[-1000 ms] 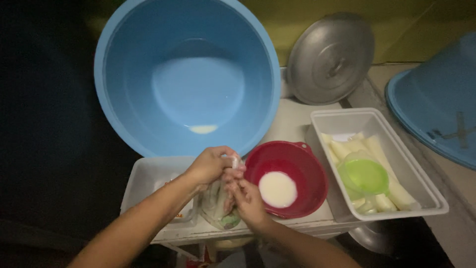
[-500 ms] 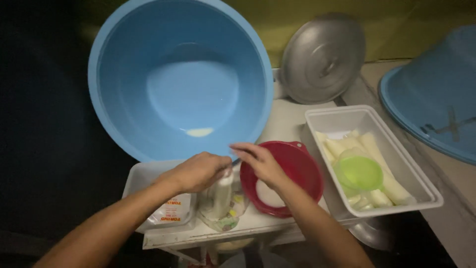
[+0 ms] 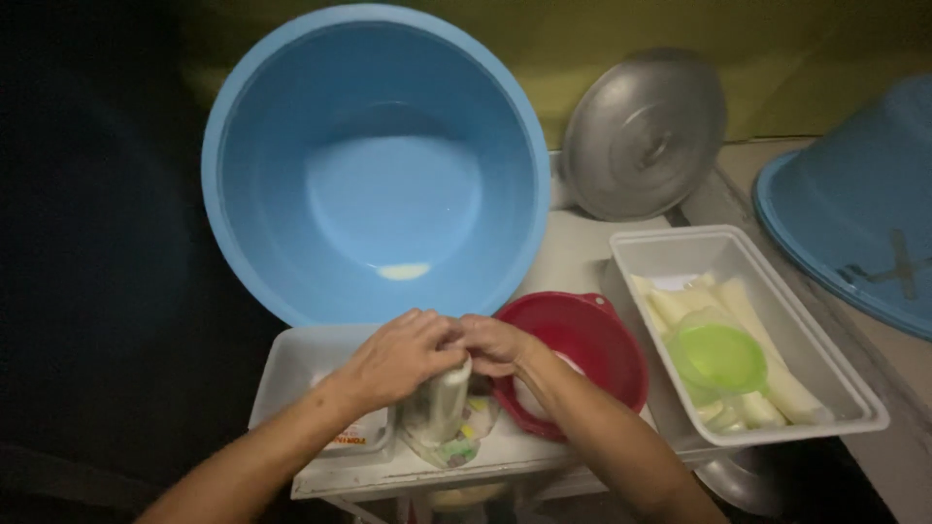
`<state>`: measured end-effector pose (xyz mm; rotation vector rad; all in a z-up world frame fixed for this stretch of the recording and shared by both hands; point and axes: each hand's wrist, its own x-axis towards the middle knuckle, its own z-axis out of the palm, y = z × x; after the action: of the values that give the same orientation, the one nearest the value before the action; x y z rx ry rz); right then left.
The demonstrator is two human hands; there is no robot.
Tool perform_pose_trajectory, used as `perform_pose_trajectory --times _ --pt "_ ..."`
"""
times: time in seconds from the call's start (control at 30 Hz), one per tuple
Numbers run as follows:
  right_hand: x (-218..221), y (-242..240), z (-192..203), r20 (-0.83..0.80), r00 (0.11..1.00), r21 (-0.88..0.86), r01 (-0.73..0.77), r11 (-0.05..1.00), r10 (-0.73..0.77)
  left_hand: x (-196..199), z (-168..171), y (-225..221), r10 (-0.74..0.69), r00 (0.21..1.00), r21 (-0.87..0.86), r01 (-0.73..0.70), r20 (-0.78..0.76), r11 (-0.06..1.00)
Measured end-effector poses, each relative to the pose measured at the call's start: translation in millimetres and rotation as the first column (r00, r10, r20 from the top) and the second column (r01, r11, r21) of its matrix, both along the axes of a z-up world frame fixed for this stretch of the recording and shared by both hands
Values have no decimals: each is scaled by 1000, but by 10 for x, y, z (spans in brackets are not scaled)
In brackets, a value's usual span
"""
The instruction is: Pouring a milk-like liquid mixture into small plastic bags using a funnel and tying them off for freezing.
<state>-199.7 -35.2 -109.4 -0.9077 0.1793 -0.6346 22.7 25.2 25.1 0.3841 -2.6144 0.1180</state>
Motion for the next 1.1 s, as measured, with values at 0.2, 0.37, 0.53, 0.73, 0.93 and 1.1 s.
perform_pose_trajectory --times 0.2,0.37,0.53,0.73,0.93,1.1 --pt "130 104 166 -122 952 -132 263 956 -279 45 -81 -9 49 997 45 -46 -60 998" --pt "329 329 222 -154 816 57 571 819 -558 38 -415 -14 259 903 436 -92 -343 895" --pt "359 464 123 -117 608 10 791 611 -785 -219 -1111 -100 514 623 744 173 -590 645" --pt "297 769 763 259 300 -904 410 -121 -918 -445 -1137 -81 786 307 834 332 -537 440" --pt "85 341 838 125 370 -869 489 79 -921 -427 -968 -61 831 370 675 738 -415 8" --pt "123 17 804 -92 563 -734 518 438 -821 -481 -932 -225 854 210 550 829 -476 103"
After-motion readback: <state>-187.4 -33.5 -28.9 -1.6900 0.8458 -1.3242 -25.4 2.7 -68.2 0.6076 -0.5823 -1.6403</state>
